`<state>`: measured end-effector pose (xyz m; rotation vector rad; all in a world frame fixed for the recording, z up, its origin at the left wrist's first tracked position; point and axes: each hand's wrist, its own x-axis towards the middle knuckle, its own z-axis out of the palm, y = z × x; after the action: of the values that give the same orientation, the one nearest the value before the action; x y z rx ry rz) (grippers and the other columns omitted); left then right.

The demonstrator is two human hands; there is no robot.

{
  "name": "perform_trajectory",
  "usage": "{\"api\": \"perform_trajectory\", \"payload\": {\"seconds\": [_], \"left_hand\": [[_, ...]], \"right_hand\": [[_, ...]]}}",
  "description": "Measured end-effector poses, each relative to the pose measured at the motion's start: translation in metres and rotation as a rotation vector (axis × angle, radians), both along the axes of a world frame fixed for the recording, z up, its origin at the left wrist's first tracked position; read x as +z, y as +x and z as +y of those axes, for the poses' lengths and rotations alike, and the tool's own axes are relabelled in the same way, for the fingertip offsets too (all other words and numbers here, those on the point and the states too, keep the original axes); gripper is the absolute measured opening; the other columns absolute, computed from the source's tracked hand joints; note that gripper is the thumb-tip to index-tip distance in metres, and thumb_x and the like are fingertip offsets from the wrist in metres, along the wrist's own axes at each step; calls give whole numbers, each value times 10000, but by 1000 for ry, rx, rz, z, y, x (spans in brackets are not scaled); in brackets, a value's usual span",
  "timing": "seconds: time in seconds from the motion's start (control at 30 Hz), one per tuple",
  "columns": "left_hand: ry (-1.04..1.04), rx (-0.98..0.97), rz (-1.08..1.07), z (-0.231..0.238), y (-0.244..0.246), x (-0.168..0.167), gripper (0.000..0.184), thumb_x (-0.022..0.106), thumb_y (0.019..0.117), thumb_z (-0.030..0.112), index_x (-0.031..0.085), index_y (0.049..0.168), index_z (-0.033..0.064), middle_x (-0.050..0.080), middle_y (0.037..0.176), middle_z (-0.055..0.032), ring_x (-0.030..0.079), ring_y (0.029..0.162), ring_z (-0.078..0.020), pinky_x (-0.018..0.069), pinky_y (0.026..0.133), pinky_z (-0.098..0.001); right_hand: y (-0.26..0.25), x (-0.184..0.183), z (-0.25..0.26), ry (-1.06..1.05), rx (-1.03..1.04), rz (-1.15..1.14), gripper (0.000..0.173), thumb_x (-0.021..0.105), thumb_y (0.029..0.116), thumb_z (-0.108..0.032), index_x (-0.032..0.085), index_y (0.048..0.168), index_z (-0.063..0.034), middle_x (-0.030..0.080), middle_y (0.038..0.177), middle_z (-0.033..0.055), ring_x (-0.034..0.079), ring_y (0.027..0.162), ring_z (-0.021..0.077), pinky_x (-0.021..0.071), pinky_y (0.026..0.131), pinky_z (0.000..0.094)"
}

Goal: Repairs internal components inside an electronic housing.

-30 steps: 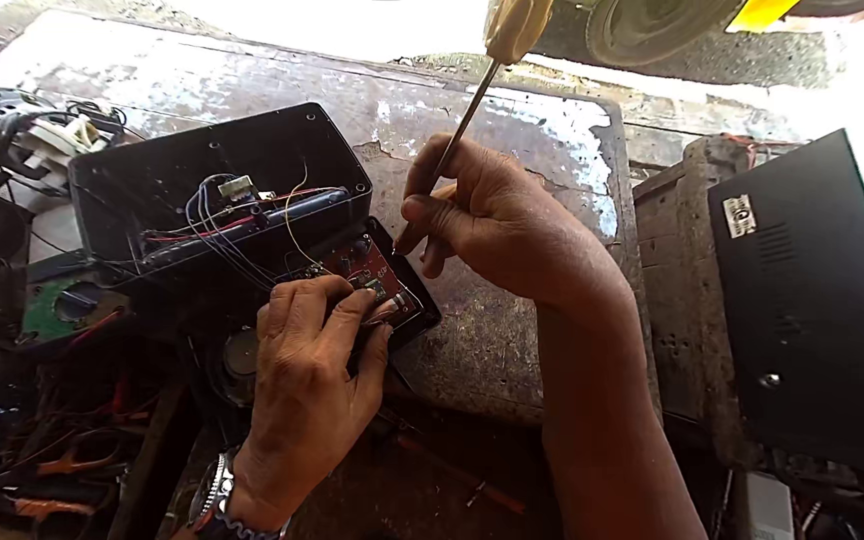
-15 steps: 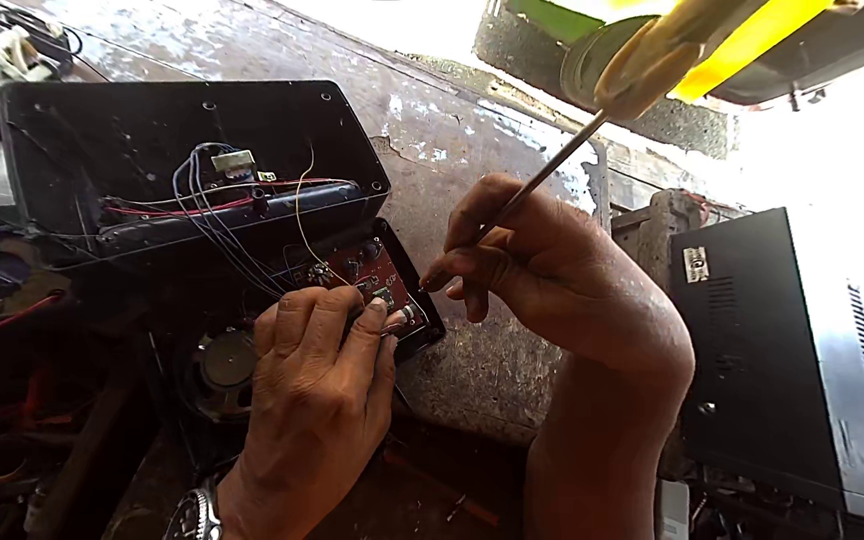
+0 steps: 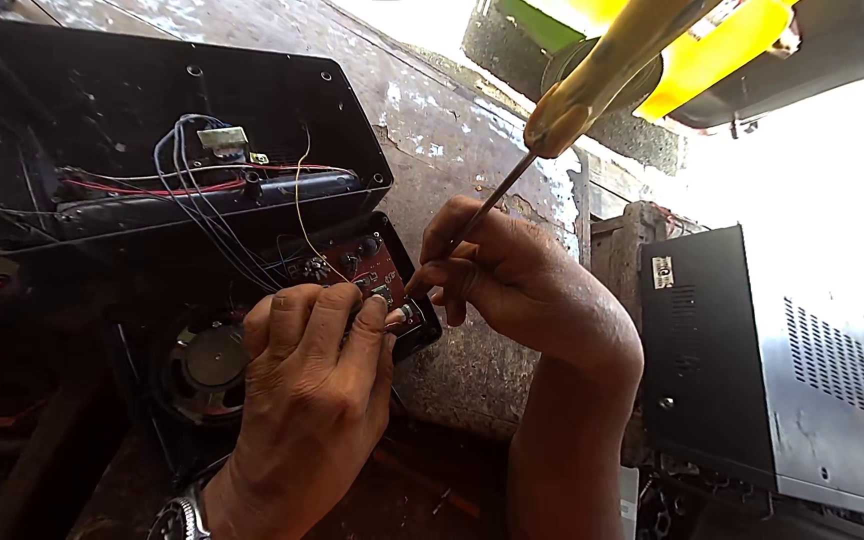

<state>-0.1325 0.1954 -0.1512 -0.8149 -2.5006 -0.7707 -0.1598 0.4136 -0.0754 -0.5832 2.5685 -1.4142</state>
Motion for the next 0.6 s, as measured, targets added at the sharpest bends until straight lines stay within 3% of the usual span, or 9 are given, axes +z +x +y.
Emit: {"api": "perform_trajectory", "payload": {"seconds": [0.27, 0.37, 0.6], "left_hand": [[9, -1, 1, 0, -1, 1, 300, 576, 1004, 280, 756, 1153, 93, 650, 1176, -121, 536, 1155, -320, 345, 1014, -496], [12, 0, -3, 0, 0, 1, 301, 574, 1005, 280, 756, 1163, 99, 652, 1182, -118, 533, 1164, -319, 340, 1007, -495], [0, -1, 2, 0, 0, 1, 323, 560, 1012, 295, 752, 1168, 88, 646, 1187, -127, 525, 1178, -335, 335, 1013, -505]], "right_hand": [[3, 1, -6, 83, 15, 79, 58, 602, 1019, -62, 602, 1073, -83, 680, 801, -13, 629, 575, 73, 566, 492, 223], [4, 2, -7, 118, 7, 132, 46, 631, 1000, -65, 627, 1044, -79, 667, 773, -26, 613, 572, 57, 543, 487, 213], [6, 3, -8, 110, -40, 212, 66, 706, 939, -38, 648, 944, -70, 674, 757, -21, 649, 592, 64, 588, 508, 238]]}}
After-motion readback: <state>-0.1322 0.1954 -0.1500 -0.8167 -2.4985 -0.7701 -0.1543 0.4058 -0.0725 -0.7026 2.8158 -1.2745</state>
